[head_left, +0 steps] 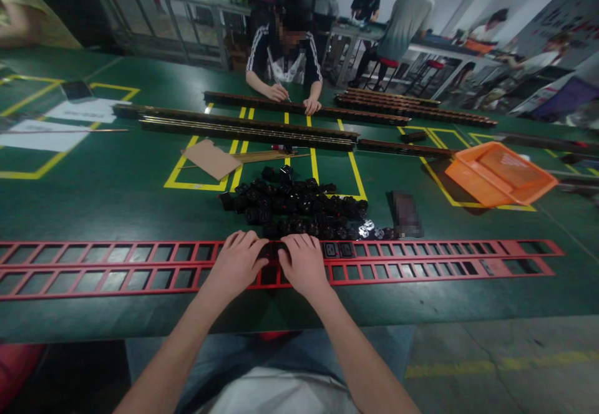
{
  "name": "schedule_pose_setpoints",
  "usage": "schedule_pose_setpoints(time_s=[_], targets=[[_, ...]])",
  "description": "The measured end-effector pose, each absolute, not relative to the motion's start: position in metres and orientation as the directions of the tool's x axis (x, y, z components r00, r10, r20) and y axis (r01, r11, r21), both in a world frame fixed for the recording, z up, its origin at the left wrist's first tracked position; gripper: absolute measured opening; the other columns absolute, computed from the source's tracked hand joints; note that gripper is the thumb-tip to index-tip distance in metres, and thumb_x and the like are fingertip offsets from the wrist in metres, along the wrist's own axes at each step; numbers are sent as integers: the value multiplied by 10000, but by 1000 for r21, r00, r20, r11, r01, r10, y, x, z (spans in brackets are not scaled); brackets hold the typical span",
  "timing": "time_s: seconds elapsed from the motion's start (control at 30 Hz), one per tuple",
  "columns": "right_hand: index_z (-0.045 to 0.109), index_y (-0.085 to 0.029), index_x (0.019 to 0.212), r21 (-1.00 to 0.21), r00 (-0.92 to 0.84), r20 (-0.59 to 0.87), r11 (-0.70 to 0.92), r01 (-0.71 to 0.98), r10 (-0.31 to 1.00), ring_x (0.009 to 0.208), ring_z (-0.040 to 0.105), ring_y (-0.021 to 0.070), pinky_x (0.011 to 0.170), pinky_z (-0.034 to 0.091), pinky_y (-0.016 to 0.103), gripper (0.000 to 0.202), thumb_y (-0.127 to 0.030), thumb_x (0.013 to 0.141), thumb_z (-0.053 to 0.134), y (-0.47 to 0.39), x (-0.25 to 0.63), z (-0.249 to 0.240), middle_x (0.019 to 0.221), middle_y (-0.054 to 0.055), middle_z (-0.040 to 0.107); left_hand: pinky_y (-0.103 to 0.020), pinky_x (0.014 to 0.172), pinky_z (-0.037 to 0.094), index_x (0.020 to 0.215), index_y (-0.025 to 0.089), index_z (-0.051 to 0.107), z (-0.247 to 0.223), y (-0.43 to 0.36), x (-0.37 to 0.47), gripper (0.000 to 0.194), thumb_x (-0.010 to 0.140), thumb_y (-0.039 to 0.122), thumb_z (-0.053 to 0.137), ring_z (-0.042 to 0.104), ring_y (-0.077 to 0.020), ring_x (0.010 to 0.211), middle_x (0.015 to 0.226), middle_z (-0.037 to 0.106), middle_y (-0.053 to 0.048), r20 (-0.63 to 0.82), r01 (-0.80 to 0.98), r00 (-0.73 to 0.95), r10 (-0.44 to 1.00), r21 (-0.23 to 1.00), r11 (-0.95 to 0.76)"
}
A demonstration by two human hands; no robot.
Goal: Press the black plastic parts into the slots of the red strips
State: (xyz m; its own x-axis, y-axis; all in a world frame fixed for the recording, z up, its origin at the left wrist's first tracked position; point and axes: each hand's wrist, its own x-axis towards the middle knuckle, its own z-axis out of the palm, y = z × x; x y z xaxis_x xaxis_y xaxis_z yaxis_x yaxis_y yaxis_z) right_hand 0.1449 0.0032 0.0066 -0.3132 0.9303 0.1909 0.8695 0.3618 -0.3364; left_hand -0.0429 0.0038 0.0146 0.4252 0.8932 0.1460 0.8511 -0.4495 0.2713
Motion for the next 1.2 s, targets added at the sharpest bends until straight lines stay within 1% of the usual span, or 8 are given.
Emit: schedule_pose_setpoints(time_s=[0.13,0.37,0.5,0.7,0.87,0.97,1.07,1.2], targets=[[609,-195,1130,-330,-316,196,366,870,928,1055,533,238,944,367,397,222,-270,946,513,3,145,7,1110,73,665,-480,991,406,1146,218,632,20,4,-37,277,870,217,613,566,-273,991,998,611,-75,111,881,411,905,209,-425],[611,-203,1128,-338,-312,198,364,868,929,1050,535,241,949,369,404,219,-266,944,510,3,144,6,1113,73,665,-458,933,433,1062,229,654,25,11,-36,229,834,199,655,575,-272,979,986,621,-60,71,887,409,910,201,-415],[610,-205,1136,-336,-308,206,363,869,929,1052,535,238,957,367,411,224,-272,944,515,2,145,7,1115,74,665,-442,905,442,1104,240,637,22,8,-37,252,853,211,633,570,-267,977,1006,622,-58,87,890,385,919,228,-395],[612,-202,1135,-349,-309,202,363,864,929,1056,534,239,950,371,412,225,-272,945,512,2,145,7,1116,73,666,-442,900,449,1132,230,630,22,2,-31,274,859,210,626,566,-276,982,1021,616,-74,81,908,373,924,172,-382],[613,-208,1144,-341,-307,201,361,868,930,1058,532,239,952,370,414,231,-278,949,509,2,145,6,1126,77,663,-444,915,453,1137,252,611,15,3,-37,275,863,233,615,562,-267,1001,1052,598,-65,117,886,366,923,260,-384],[614,-207,1138,-336,-309,202,363,869,929,1058,532,239,954,370,412,228,-284,952,506,2,145,6,1130,77,661,-454,947,447,1243,258,556,6,0,-45,364,880,253,590,554,-266,1044,1137,586,-69,144,850,382,913,332,-408],[615,-208,1140,-341,-312,201,365,866,929,1056,533,240,954,371,415,231,-285,950,508,2,145,7,1128,78,662,-499,1011,412,1331,245,493,-2,-6,-50,434,902,261,555,538,-283,1110,1212,572,-88,182,838,368,912,360,-410],[617,-205,1141,-351,-308,202,362,863,930,1057,530,241,955,370,416,235,-280,949,504,2,145,8,1124,78,663,-521,1066,369,1318,226,500,-8,-10,-56,399,922,269,525,525,-286,1139,1240,569,-94,191,840,345,919,374,-393]])
